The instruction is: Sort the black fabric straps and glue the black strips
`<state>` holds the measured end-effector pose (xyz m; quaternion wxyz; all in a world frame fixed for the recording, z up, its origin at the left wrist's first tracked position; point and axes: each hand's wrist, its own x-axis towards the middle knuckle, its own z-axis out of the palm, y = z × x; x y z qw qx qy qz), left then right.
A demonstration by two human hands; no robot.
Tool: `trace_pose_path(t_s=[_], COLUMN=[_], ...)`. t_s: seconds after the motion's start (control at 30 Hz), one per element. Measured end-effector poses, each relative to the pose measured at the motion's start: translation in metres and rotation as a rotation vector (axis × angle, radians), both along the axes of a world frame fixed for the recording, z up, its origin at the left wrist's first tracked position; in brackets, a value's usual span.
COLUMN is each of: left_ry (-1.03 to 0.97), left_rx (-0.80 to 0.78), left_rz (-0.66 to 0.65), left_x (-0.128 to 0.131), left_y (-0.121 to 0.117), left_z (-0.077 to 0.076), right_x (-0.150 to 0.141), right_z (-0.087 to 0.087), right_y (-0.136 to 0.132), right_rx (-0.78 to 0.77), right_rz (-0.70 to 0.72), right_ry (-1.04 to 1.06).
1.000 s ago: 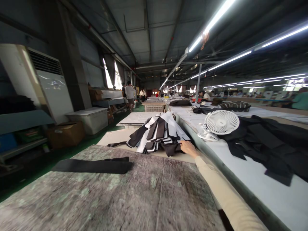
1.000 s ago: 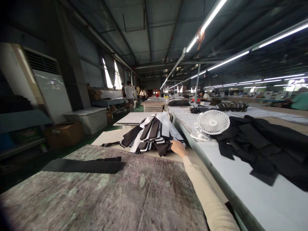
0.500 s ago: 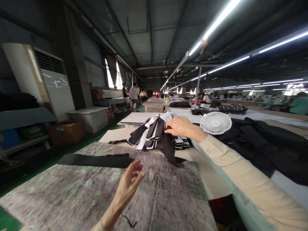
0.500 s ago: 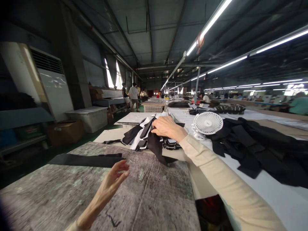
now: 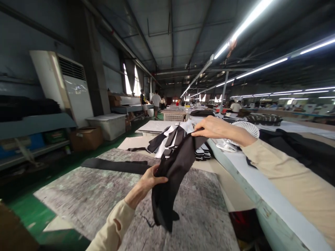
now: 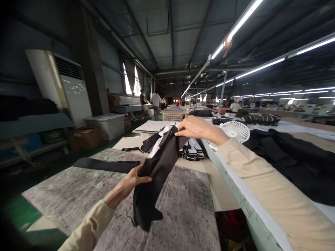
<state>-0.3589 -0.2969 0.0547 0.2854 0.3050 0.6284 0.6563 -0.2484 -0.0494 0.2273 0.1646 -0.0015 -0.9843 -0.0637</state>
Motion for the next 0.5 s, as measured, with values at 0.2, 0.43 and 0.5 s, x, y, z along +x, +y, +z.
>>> trace_pose_path(t_s=[0.2,0.43,0.5], left_ry=[-0.105,0.094,0.154], left_rx=[-0.071,-0.207,-0.232], left_rz=[0.046,0.203,0.238], left_x=[-0.029,-0.052,-0.059], left_y=[-0.062,-0.115,-0.127], left_z=[0.003,0.016,0.014], right_x=[0.001,-0.021,-0.025], right_z=[-0.041,-0.099,-0.108], right_y=[0.027,0.016,0.017], right_rx=[-0.199,-0.377,-0.393], right_rz=[0.079,0.239,0.256], right_ry=[-0.093,-0.174,-0.150])
